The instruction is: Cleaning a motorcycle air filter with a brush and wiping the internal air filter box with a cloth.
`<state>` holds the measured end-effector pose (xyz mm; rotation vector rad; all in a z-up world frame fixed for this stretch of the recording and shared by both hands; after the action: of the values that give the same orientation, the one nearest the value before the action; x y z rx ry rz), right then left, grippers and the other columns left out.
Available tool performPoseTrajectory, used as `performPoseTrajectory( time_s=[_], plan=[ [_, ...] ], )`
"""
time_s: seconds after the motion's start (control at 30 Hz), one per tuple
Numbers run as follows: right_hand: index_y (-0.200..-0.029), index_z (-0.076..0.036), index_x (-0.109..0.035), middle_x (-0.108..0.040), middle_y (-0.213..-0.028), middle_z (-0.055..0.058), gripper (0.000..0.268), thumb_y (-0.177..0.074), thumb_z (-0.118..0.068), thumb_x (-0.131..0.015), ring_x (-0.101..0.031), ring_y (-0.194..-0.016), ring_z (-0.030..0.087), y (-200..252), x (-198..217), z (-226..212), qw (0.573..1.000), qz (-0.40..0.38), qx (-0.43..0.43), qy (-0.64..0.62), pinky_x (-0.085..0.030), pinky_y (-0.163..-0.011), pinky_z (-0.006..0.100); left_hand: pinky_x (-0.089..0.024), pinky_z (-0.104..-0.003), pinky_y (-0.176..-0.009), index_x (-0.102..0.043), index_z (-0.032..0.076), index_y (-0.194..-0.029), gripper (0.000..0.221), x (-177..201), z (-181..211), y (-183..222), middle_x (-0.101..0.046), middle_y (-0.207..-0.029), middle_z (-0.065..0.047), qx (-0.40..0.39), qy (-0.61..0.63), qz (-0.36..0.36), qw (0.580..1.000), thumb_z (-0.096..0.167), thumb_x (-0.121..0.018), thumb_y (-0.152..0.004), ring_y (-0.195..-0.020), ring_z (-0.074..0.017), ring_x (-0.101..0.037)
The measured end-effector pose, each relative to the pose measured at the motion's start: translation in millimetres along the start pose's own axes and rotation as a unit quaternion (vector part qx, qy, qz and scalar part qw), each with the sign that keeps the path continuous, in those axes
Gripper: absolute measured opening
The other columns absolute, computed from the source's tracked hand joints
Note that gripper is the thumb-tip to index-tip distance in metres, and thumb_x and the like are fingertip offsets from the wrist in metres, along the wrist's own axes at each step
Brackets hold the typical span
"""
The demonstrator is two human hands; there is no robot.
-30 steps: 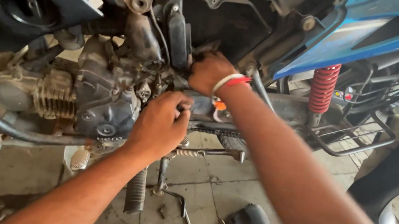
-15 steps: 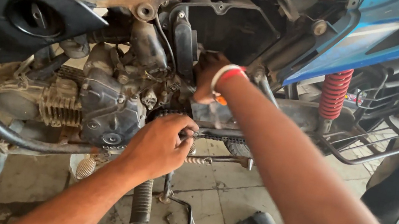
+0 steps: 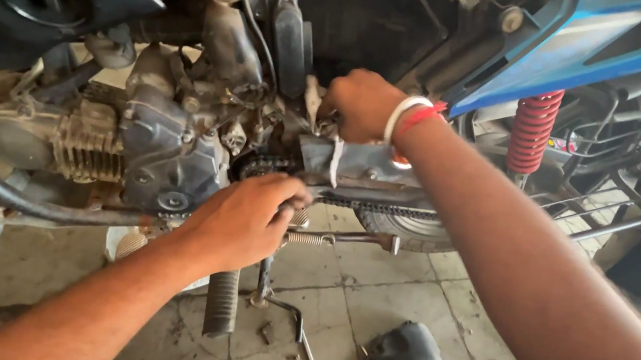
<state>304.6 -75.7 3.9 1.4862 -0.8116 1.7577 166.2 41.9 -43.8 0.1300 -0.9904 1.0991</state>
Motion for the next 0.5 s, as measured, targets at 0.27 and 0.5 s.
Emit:
performPoseTrajectory(
  time_s=[0.27, 0.5],
  plan=[
    [-0.136, 0.0, -0.059, -0.048, -0.15, 0.021, 0.103, -0.044, -0.03, -0.095, -0.04, -0.142, 0.035, -53, -24, -15, 0.977, -0.143, -0.042, 0.154, -0.029, -0.117, 0.05, -0.055, -0.042, -0.087, -0.07, 0.015, -0.112, 0.029, -14, -22, 1, -0.073, -0.114, -0.006, 0.046, -0.073, -0.088, 0.992, 0.007, -0.058, -0.087, -0.102, -0.031, -0.07],
    [-0.127, -0.003, -0.064, -0.057, -0.137, 0.02, 0.093, -0.046, -0.032, -0.098, -0.049, -0.132, 0.034, -31, -19, -12, 0.979, -0.129, -0.068, 0.142, -0.031, -0.116, 0.051, -0.054, -0.043, -0.087, -0.07, 0.014, -0.108, 0.026, -15, -8, 6, -0.072, -0.113, -0.007, 0.031, -0.094, -0.124, 0.987, 0.008, -0.059, -0.085, -0.1, -0.0318, -0.069]
  ],
)
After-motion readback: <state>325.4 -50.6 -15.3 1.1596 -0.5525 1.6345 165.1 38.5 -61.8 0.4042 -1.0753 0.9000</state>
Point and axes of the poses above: each hand's wrist, its own y-axis away from the middle knuckle, its own x-axis out of the back of the hand, z = x × y, the point moved 9 cm from there along -y, towards the middle knuckle
